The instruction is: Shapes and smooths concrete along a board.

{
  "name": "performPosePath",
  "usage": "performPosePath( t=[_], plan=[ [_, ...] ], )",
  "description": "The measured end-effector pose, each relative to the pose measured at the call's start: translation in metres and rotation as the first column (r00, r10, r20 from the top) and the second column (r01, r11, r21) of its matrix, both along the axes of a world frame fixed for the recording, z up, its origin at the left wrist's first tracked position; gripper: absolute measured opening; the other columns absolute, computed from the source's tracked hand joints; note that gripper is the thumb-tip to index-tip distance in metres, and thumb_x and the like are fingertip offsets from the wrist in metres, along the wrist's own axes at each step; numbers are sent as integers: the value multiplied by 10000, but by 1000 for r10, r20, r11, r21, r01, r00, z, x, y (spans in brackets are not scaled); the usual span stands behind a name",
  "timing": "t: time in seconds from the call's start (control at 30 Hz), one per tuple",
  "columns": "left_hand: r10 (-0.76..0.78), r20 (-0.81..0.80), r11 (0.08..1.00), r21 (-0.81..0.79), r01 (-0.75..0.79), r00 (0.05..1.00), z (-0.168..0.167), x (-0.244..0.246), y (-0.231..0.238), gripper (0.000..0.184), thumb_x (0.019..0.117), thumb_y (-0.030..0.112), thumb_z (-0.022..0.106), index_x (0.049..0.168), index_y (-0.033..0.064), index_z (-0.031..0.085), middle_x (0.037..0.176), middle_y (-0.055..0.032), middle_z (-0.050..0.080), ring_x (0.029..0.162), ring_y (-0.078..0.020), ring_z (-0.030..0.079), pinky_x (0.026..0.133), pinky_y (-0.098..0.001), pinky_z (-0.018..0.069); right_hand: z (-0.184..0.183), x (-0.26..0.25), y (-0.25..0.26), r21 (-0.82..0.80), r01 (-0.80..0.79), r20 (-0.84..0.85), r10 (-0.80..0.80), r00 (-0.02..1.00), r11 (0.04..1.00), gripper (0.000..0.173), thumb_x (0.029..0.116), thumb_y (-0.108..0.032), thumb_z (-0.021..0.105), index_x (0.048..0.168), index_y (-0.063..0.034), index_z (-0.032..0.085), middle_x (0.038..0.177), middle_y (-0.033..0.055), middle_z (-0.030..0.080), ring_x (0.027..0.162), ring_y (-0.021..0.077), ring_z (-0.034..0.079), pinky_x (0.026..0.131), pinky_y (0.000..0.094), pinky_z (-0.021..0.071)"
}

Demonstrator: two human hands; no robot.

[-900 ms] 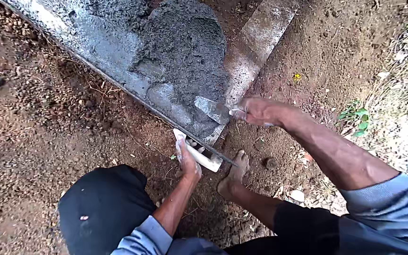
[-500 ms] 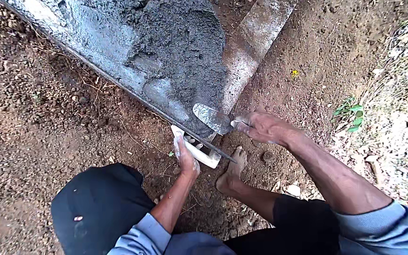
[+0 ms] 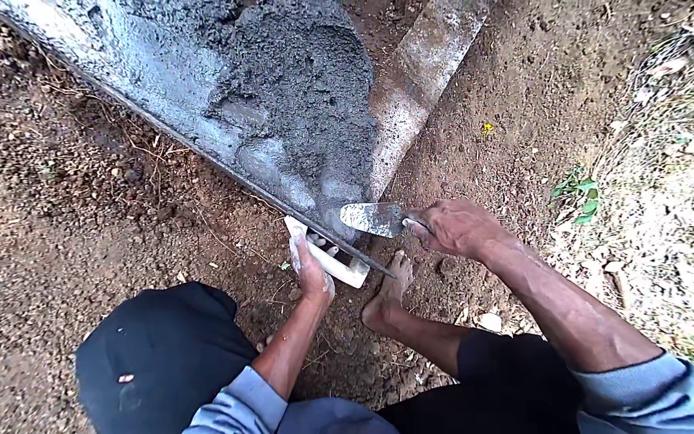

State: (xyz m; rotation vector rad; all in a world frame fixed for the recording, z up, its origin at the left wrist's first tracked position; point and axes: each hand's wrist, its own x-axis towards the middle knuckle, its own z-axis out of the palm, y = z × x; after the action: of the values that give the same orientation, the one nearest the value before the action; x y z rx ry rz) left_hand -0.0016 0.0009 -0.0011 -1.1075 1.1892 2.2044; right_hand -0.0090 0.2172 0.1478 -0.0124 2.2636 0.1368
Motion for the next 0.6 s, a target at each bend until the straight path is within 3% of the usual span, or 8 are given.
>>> performPosePath(
  t=[0.1, 0.23, 0.33, 0.43, 0.5, 0.6],
  plan=[
    [-2, -10, 1000, 4, 2, 1000, -3, 3, 0, 429, 1116, 439, 317, 1183, 94, 562, 904, -75, 594, 805, -207, 643, 706, -420, 587, 1, -1, 15, 8, 11, -38, -11, 999, 1000, 412, 1082, -470, 424, 1000, -178, 703, 760, 78, 682, 763, 309, 705, 674, 535, 542],
    [8, -18, 1000, -2, -8, 1000, -4, 2, -1, 420, 1119, 424, 315, 1208, 89, 551, 910, -77, 600, 806, -206, 645, 706, -414, 588, -1, -16, 26, -96, 227, -108, -237, 965, 969, 454, 1102, -456, 407, 983, -137, 706, 767, 113, 674, 786, 334, 690, 699, 585, 520],
    [9, -11, 1000, 6, -9, 1000, -4, 2, -1, 429, 1118, 432, 315, 1205, 86, 554, 912, -76, 595, 807, -203, 641, 703, -409, 586, -15, -23, 23, -210, 325, -48, -342, 938, 922, 469, 1110, -438, 406, 979, -99, 702, 811, 121, 669, 829, 315, 675, 759, 576, 516],
    [-3, -16, 1000, 0, 3, 1000, -3, 1, 0, 432, 1118, 431, 307, 1184, 86, 558, 908, -70, 595, 813, -203, 639, 705, -399, 582, -22, -13, 8, -264, 335, 73, -327, 942, 905, 456, 1106, -432, 428, 948, -98, 695, 756, 89, 639, 732, 259, 651, 709, 510, 528],
    [-8, -9, 1000, -8, 8, 1000, -4, 1, -2, 443, 1118, 429, 310, 1205, 79, 567, 930, -80, 598, 828, -212, 636, 721, -413, 580, -11, -20, 4, -249, 296, 150, -265, 953, 922, 434, 1100, -433, 446, 946, -124, 710, 764, 69, 647, 743, 242, 647, 723, 503, 522],
    [-6, -1, 1000, -13, 6, 1000, -4, 1, -1, 430, 1120, 409, 317, 1195, 66, 565, 952, -89, 590, 845, -214, 630, 736, -417, 579, 7, -53, -1, -271, 251, 39, -250, 967, 929, 431, 1109, -402, 439, 931, -102, 692, 761, 92, 637, 747, 269, 641, 709, 533, 507]
  ],
)
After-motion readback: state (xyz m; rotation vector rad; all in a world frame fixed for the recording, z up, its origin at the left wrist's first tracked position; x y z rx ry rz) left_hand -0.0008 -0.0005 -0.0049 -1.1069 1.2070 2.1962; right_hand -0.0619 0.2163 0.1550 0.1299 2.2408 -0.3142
